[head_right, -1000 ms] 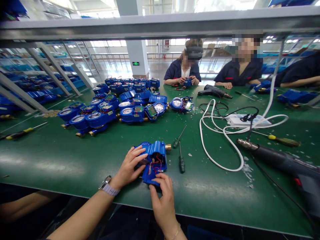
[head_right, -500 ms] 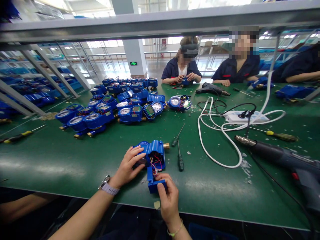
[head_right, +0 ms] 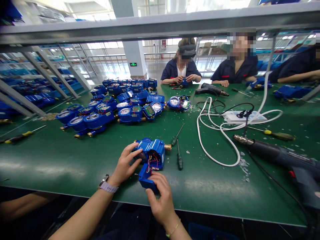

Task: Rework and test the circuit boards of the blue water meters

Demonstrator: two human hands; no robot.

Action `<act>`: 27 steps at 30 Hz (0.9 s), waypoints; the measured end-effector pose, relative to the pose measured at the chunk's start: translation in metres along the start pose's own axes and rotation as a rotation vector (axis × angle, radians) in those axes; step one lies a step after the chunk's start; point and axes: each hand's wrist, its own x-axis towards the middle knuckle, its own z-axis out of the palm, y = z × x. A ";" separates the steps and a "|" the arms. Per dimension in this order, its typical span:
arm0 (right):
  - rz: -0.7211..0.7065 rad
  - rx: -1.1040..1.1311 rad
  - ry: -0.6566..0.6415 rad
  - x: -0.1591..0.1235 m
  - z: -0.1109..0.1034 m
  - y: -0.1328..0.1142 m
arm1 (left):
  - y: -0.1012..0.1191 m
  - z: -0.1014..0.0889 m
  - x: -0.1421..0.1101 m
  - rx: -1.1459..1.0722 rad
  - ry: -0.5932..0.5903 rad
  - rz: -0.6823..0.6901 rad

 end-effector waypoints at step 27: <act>0.226 -0.122 0.196 0.005 0.009 0.012 | 0.025 -0.001 -0.014 -1.188 -0.461 -0.739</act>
